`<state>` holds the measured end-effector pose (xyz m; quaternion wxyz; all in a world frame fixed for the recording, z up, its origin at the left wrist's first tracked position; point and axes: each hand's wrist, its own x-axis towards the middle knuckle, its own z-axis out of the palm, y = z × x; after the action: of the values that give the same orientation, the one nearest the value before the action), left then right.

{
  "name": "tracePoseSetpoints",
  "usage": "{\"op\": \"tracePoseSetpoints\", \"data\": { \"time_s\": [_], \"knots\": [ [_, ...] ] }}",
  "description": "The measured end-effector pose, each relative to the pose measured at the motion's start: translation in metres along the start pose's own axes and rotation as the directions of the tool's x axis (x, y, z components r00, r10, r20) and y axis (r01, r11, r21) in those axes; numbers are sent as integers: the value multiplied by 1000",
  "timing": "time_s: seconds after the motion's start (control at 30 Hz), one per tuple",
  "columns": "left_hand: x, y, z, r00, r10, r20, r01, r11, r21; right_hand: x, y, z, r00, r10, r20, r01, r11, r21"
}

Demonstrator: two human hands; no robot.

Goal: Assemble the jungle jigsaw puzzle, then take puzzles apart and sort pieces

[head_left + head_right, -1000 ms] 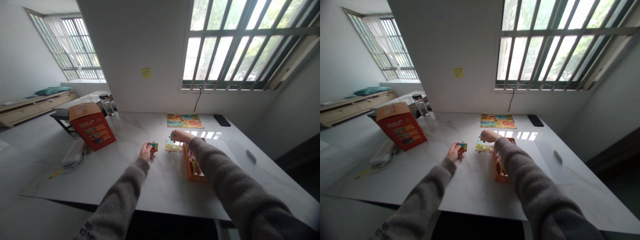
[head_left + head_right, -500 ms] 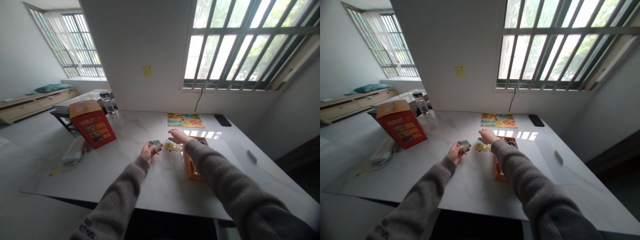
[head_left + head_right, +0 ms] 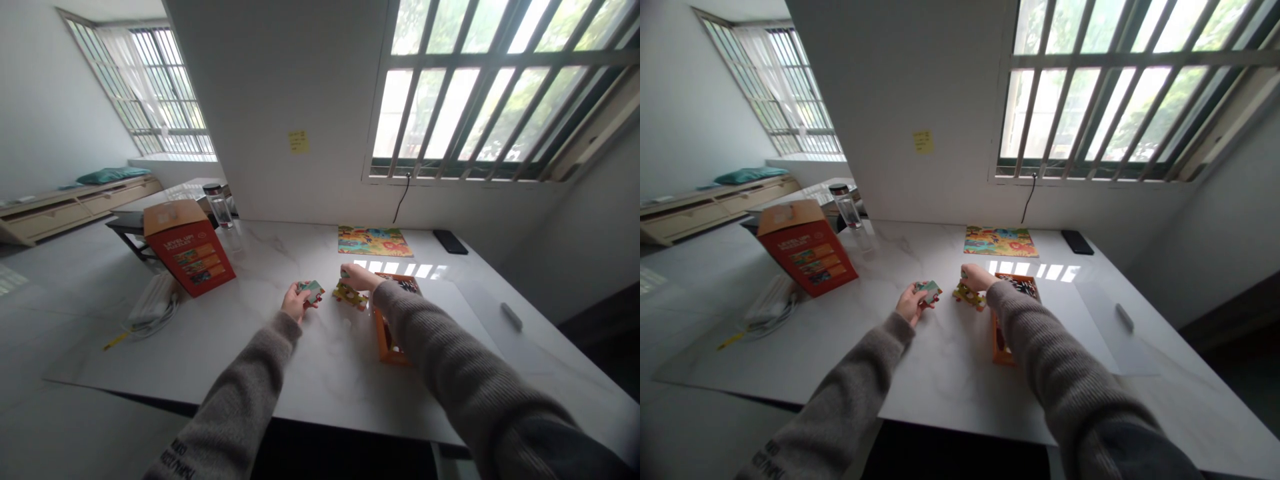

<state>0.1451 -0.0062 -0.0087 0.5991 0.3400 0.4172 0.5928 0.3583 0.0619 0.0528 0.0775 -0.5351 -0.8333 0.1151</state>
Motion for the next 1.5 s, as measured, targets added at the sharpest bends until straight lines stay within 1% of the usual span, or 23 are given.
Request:
{"op": "tracePoseSetpoints", "data": {
  "time_s": [0.1, 0.17, 0.2, 0.27, 0.3, 0.37, 0.47, 0.57, 0.63, 0.73, 0.83, 0.87, 0.93, 1.03, 1.1, 1.13, 1.17, 1.23, 1.3, 1.33, 1.43, 1.47, 1.5],
  "knots": [
    [4, -3, -1, 999, 6, -42, -5, 1000, 28, -2, -5, -10, 999, -7, -48, 11, 998, 69],
    [6, -4, -2, 999, 6, -46, -5, 999, 36, -5, -10, -15, 999, -40, -32, 46, 973, 226],
    [5, -5, -2, 999, 8, -50, -6, 999, 36, -6, -13, -17, 998, -62, -16, 64, 936, 345],
    [4, -4, -1, 998, 7, -59, -6, 1000, 13, -10, -21, -18, 994, -109, 2, 89, 818, 569],
    [3, -3, 0, 999, -7, -53, 6, 1000, -19, -11, -25, -17, 992, -124, 2, 95, 766, 635],
    [1, -2, 1, 998, -55, -21, 53, 994, -95, -12, -35, -12, 992, -124, 0, 92, 739, 668],
    [-3, -3, 3, 997, -51, 52, 57, 992, -110, -9, -48, -3, 996, -81, -21, 76, 773, 630],
    [-5, -5, 4, 994, 34, 105, -33, 999, -18, -3, -55, 3, 989, -76, -124, 132, 827, 547],
    [-5, -7, 4, 990, 63, 123, -64, 998, 2, -2, -58, 4, 974, -78, -214, 171, 869, 464],
    [-2, -7, 2, 991, 86, 102, -86, 996, -1, -6, -61, 7, 938, -76, -338, 201, 914, 352],
    [0, -6, 1, 994, 97, 41, -99, 995, 27, -14, -66, 14, 904, -179, -389, 287, 927, 241],
    [-1, -5, 1, 995, 99, 27, -100, 994, 34, -16, -67, 16, 897, -188, -400, 297, 927, 231],
    [-2, -2, 2, 995, 93, 30, -94, 995, 24, -15, -68, 20, 900, -108, -423, 246, 926, 286],
    [-6, 3, 5, 993, 72, 92, -68, 997, -46, -9, -68, 20, 918, 99, -384, 104, 875, 473],
    [-9, 6, 7, 991, 60, 122, -51, 996, -79, -8, -68, 18, 924, 139, -357, 75, 848, 525],
    [-9, 7, 8, 991, 63, 119, -53, 995, -82, -8, -68, 18, 918, 145, -369, 78, 847, 526],
    [-10, 7, 8, 991, 72, 109, -64, 995, -77, -10, -70, 18, 904, 135, -406, 95, 861, 499],
    [-10, 7, 8, 991, 109, 75, -105, 993, -56, -16, -74, 19, 866, 51, -497, 160, 915, 372],
    [-11, 7, 8, 987, 153, 52, -151, 988, -31, -22, -78, 23, 833, -24, -553, 199, 945, 259],
    [-11, 7, 8, 985, 167, 49, -166, 986, -23, -25, -80, 25, 823, -23, -568, 191, 952, 238],
    [-12, 7, 9, 983, 177, 52, -177, 984, -9, -29, -83, 28, 795, 65, -604, 111, 962, 251],
    [-12, 7, 9, 984, 172, 54, -172, 985, -5, -30, -83, 28, 797, 49, -602, 116, 966, 233],
    [-12, 7, 9, 984, 167, 55, -167, 986, -3, -31, -83, 28, 808, -1, -589, 147, 969, 200]
  ]
}}
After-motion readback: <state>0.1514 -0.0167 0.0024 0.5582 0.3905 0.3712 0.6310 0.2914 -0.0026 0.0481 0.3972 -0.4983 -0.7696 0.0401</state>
